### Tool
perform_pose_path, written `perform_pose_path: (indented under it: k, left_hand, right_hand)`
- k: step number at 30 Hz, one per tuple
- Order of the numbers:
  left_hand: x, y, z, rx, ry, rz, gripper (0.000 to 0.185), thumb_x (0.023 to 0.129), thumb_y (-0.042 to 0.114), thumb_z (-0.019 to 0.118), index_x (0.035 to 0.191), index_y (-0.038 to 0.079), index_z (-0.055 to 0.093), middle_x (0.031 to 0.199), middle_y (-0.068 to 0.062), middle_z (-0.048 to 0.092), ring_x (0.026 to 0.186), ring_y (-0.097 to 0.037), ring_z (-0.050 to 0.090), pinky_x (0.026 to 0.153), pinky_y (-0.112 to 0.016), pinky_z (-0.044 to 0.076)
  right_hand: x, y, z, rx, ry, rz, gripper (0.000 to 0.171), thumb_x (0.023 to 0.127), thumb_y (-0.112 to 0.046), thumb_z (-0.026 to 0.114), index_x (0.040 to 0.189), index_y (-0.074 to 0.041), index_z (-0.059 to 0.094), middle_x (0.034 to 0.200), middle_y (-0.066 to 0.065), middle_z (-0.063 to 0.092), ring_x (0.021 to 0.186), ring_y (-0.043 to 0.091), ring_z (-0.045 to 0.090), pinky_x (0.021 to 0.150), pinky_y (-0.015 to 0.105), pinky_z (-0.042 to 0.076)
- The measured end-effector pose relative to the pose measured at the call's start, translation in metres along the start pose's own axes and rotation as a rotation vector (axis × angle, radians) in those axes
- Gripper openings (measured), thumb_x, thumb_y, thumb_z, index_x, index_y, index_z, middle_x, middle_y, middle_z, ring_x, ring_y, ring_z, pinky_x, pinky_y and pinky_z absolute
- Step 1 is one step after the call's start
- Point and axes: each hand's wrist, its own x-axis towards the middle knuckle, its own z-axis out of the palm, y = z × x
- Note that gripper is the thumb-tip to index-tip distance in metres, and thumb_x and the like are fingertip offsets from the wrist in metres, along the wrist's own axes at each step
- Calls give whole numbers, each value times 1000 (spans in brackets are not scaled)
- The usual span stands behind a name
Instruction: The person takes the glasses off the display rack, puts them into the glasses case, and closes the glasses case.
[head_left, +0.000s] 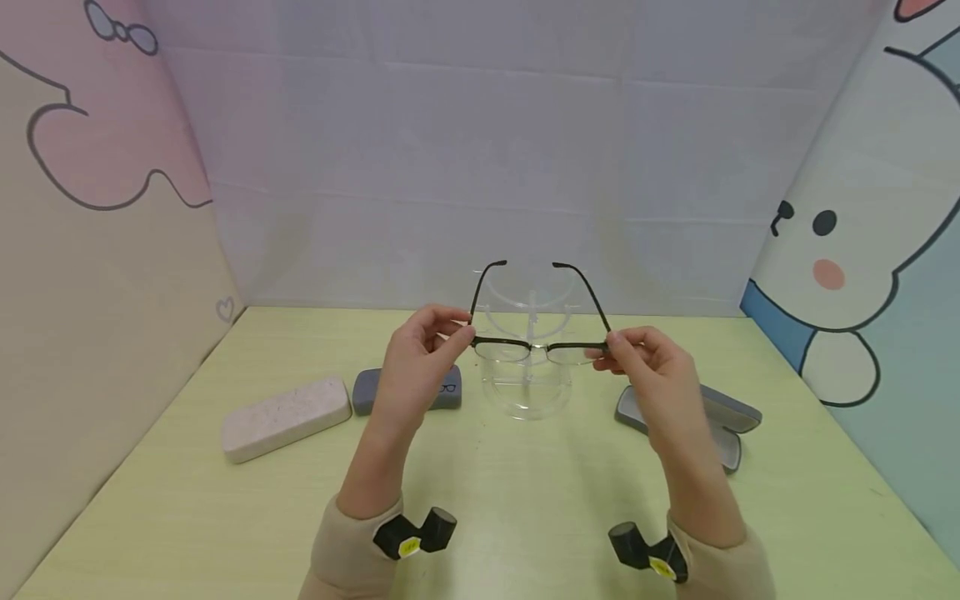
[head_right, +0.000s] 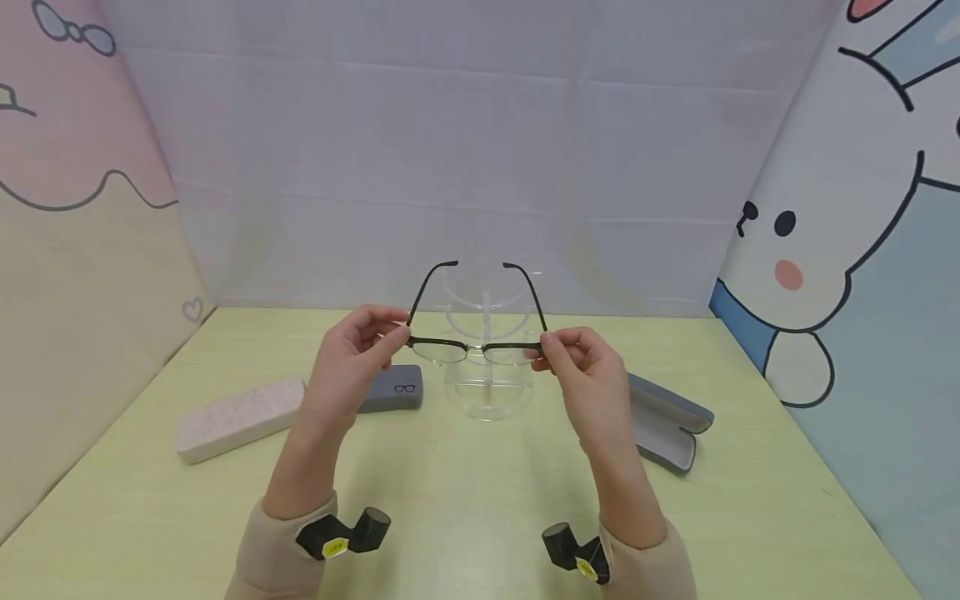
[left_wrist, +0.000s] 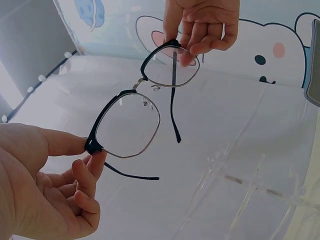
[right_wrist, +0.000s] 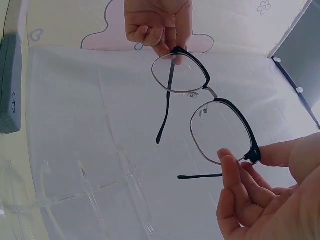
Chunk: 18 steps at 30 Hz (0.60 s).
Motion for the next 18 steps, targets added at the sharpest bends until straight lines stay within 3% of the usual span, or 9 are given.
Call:
perform_pose_path:
  k: [9,18]
  left_hand:
    - [3,-1,3,-31,12,-54,30,86,14,63,116,14,61,87,-1,60,60,-9,42,56,-19,40]
    - [6,-4,4,-31,12,-78,28,86,15,63,114,15,63,86,-1,60,66,-11,46,58,-19,40]
  right_hand:
    - [3,4,3,152,34,-31,26,91,-20,56,112,-4,55,79,-14,67,71,5,62,76,19,46]
    - [5,6,2,150,35,-50,28,90,-22,57,111,-3,59,81,-12,68,71,6,63,74,18,47]
